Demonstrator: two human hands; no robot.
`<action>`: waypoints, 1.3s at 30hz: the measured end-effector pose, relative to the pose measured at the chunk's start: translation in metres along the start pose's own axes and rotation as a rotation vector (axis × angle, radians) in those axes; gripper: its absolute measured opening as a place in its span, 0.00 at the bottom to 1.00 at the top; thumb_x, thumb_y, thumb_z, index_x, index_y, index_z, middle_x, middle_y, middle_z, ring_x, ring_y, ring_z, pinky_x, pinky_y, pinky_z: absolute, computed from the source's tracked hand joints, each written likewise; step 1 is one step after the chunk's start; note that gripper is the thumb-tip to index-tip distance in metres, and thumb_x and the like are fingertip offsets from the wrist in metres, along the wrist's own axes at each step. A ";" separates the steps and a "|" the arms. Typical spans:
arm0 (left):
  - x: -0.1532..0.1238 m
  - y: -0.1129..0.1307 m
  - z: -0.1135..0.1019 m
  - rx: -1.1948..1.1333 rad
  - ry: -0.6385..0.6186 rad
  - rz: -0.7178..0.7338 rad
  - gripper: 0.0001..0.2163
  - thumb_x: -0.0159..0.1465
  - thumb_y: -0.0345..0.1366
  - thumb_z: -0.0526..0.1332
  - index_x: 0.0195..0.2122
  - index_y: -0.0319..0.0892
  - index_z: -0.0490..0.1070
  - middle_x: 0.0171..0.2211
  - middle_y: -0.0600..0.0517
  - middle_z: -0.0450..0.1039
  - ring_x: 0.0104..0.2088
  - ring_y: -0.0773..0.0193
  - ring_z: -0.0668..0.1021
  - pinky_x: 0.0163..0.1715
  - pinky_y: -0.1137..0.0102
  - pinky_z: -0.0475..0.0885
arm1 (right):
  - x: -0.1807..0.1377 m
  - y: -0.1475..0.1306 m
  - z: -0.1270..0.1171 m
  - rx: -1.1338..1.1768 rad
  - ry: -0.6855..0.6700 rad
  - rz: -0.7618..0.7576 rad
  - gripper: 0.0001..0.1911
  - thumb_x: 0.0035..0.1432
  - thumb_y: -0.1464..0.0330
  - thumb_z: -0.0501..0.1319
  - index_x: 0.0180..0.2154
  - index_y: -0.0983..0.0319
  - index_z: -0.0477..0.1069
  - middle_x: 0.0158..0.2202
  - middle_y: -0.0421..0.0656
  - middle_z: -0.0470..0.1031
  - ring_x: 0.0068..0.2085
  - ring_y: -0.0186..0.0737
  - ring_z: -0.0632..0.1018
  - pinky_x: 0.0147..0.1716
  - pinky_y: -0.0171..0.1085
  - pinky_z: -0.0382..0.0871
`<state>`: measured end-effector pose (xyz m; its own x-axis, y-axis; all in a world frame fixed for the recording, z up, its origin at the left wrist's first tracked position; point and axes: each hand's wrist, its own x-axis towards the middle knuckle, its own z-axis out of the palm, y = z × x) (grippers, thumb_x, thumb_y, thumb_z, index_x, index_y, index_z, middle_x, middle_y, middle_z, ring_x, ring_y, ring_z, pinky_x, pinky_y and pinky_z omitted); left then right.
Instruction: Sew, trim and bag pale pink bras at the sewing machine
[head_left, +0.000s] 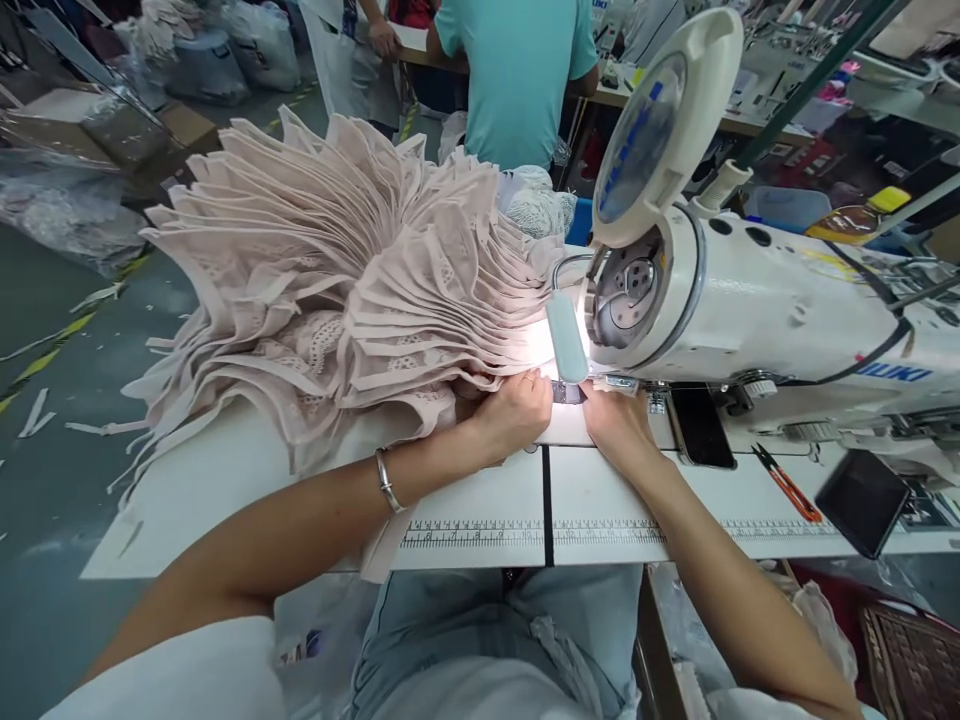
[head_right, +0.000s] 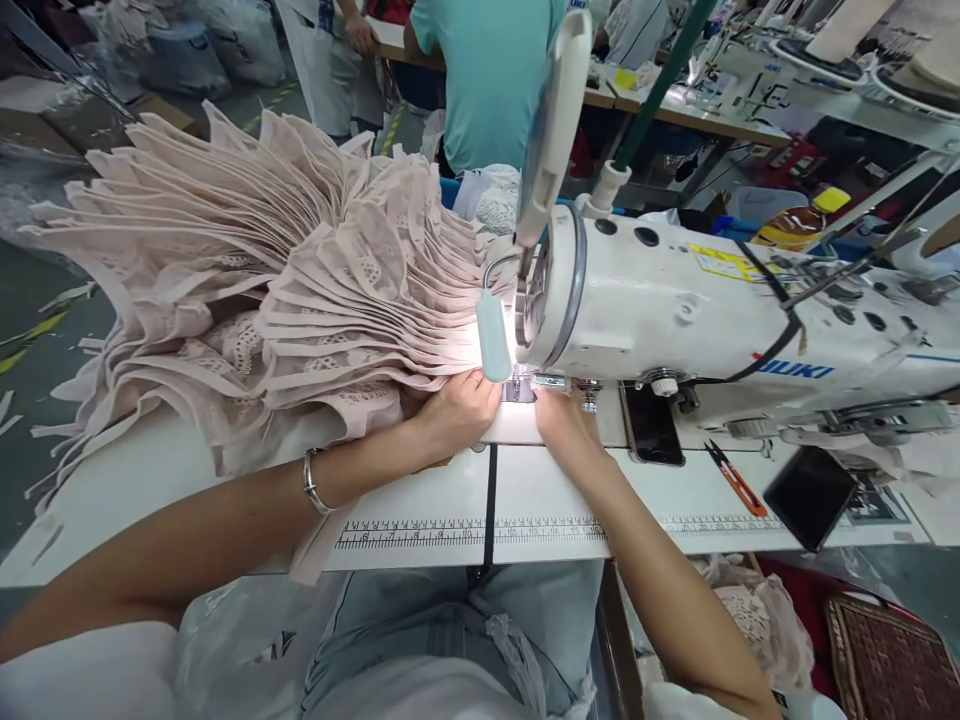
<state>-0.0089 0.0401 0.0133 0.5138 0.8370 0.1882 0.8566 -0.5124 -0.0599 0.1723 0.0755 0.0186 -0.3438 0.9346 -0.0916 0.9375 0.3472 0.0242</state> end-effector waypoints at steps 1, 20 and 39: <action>0.002 -0.002 0.000 -0.039 0.002 -0.055 0.14 0.65 0.21 0.45 0.39 0.34 0.70 0.35 0.41 0.73 0.38 0.55 0.75 0.38 0.64 0.67 | -0.001 -0.002 -0.002 -0.007 0.013 -0.001 0.25 0.63 0.75 0.47 0.57 0.60 0.70 0.41 0.50 0.79 0.42 0.50 0.74 0.42 0.42 0.60; 0.009 -0.018 -0.010 -0.445 -0.137 -0.200 0.10 0.66 0.36 0.50 0.48 0.45 0.63 0.49 0.44 0.73 0.51 0.49 0.75 0.50 0.59 0.70 | -0.011 -0.006 0.003 -0.131 0.197 -0.153 0.25 0.57 0.83 0.46 0.47 0.65 0.75 0.34 0.49 0.74 0.34 0.44 0.70 0.42 0.42 0.61; 0.010 -0.015 -0.012 -0.430 -0.118 -0.199 0.12 0.66 0.34 0.50 0.50 0.43 0.63 0.46 0.44 0.74 0.52 0.50 0.75 0.51 0.61 0.70 | -0.013 -0.007 0.000 -0.051 0.061 -0.176 0.28 0.61 0.81 0.47 0.59 0.64 0.70 0.42 0.54 0.77 0.45 0.52 0.75 0.51 0.47 0.61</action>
<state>-0.0171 0.0539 0.0279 0.3647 0.9302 0.0412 0.8549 -0.3520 0.3811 0.1701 0.0607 0.0200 -0.5060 0.8617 -0.0385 0.8594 0.5074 0.0634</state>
